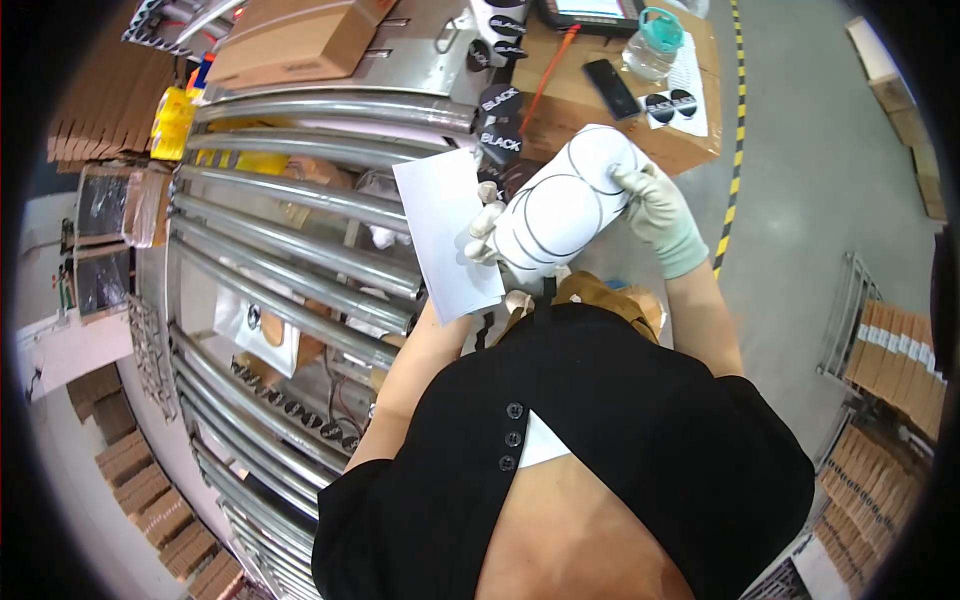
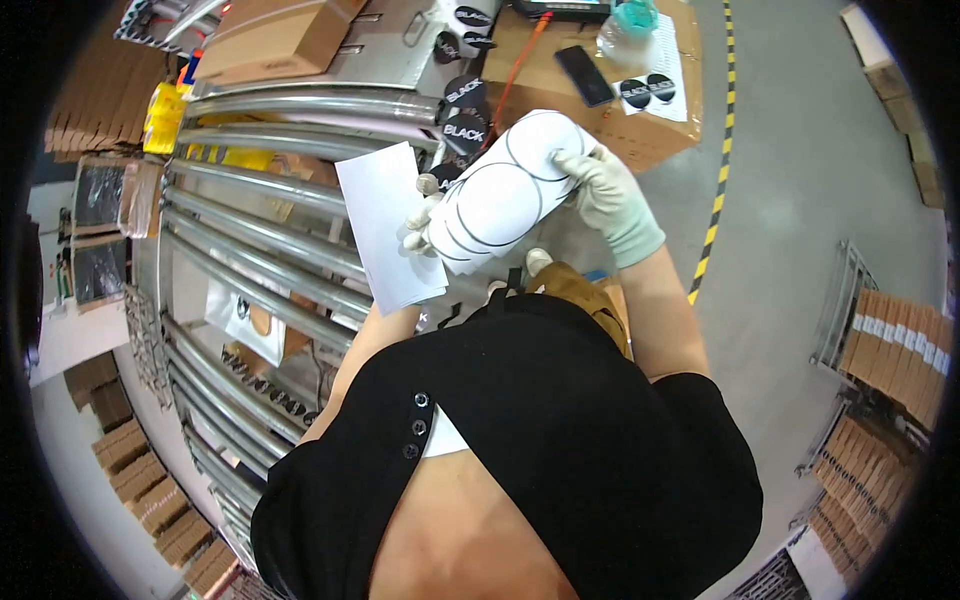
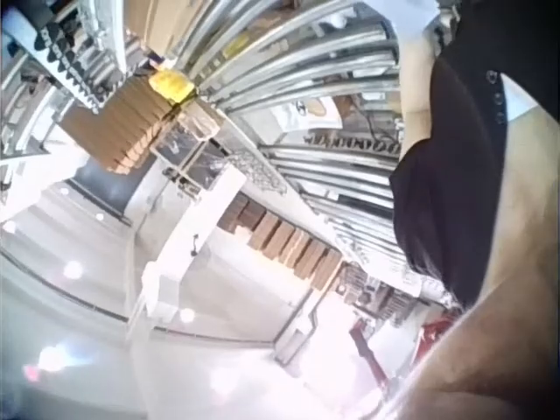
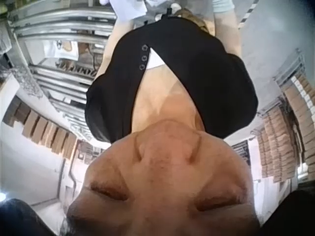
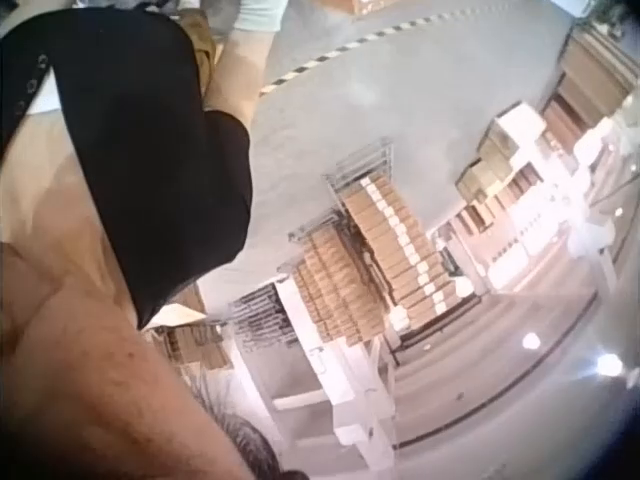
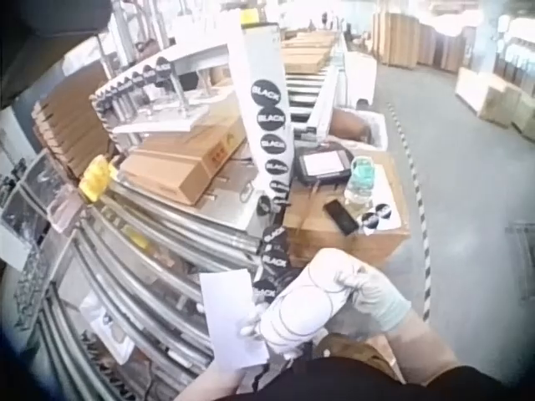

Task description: Tape a treadmill box and apply labels/stickers to circular components in a factory setting.

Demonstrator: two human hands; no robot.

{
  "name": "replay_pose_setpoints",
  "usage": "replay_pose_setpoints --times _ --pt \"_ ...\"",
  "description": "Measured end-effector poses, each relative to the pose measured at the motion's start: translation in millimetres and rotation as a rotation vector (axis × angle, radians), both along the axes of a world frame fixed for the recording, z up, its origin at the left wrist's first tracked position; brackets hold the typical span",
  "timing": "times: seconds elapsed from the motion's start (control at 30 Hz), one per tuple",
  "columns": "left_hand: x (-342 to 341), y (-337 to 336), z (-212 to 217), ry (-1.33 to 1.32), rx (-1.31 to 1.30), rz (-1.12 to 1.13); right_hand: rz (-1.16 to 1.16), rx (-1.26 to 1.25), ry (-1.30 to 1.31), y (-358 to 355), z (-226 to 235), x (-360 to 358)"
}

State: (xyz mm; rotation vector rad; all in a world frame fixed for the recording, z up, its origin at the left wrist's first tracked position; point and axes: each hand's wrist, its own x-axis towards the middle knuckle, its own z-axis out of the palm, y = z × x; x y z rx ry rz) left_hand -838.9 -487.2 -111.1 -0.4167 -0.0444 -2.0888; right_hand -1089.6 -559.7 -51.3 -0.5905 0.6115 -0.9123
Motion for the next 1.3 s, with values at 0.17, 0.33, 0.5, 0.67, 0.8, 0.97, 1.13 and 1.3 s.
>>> replay_pose_setpoints --times 0.17,0.33,0.5,0.67,0.8,0.97,1.13,1.3 --pt "-16 -25 2 -0.325 0.191 0.113 0.093 0.019 0.045 -10 4 -2" --pt "-44 -53 10 -0.758 0.421 0.313 0.058 0.036 0.068 -67 -50 -42" --pt "-57 -139 -67 -0.738 0.571 0.145 -0.045 0.267 -0.039 -164 -94 -112" --pt "-138 -248 -24 -1.299 0.280 0.244 -0.183 0.252 0.285 -263 -144 -238" --pt "-159 -295 -44 -1.596 0.297 0.265 -0.207 0.172 0.318 -332 -158 -288" --pt "-170 -305 -41 -1.548 0.383 0.196 -0.001 0.132 0.506 -418 -188 -308" --pt "-178 -305 -51 -1.568 0.483 0.083 0.168 0.061 0.575 -507 -223 -304" --pt "-191 -312 -61 -1.632 0.468 -0.033 -0.043 -0.094 1.099 -536 -291 -310"
